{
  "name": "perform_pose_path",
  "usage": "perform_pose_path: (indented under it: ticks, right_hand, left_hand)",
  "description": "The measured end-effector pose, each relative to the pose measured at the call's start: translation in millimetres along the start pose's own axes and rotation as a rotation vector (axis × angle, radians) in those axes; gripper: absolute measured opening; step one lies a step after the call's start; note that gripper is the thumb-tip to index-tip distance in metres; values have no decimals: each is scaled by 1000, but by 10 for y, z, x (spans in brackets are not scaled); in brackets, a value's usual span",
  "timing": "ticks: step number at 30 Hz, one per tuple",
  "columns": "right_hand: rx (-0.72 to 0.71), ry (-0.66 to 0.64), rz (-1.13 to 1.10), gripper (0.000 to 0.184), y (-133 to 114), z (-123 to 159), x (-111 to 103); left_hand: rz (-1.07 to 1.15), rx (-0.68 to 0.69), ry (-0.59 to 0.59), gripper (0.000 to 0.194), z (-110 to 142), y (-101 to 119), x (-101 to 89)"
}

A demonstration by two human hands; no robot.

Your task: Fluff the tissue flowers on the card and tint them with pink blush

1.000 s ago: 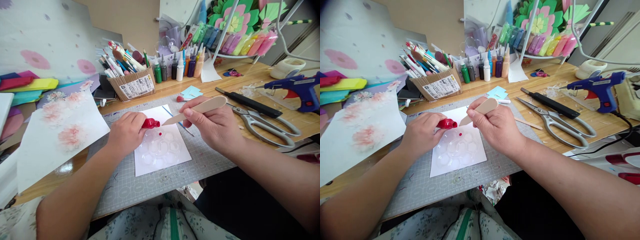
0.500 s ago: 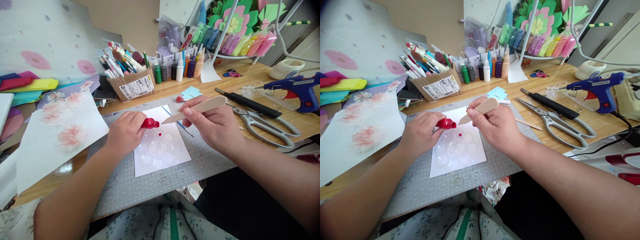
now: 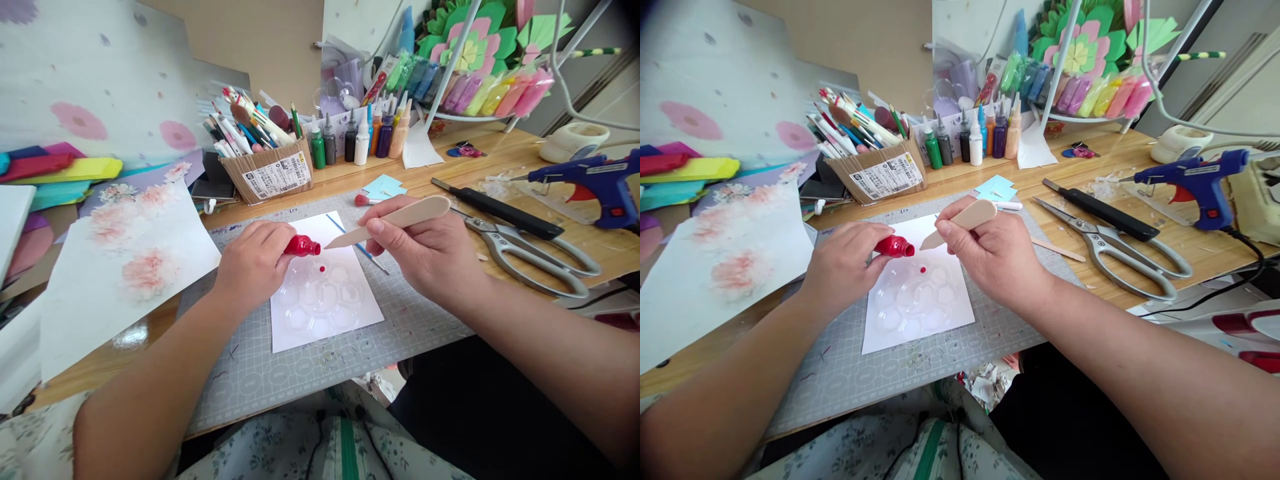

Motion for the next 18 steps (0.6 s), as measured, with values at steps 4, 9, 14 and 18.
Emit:
perform_pose_path:
  ticks: [4,9,14,18]
  right_hand:
    - [13,0,18,28,7,4,-5]
    - [46,5,-6,28,12,-3,-29]
    - [131,39,-124,25,105,-17,-66]
    - [179,86,-392,13,213,-2,-71]
  left_hand:
    - [19,0,19,19,0,-10,-17]
    - [92,-25,41,22,14,-32,-33]
    - [376,-271,15,27,38,-172,36]
    - [787,-468,-27,31,83,-256,139]
Point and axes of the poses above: each hand's wrist, its own z-axis away from the middle knuckle, its own x-axis out of the palm, y = z × x, the point moved 6 cm from there along -z, towards the middle knuckle, and after that the axes turned 4 degrees about -y, right-handed, at the moved point
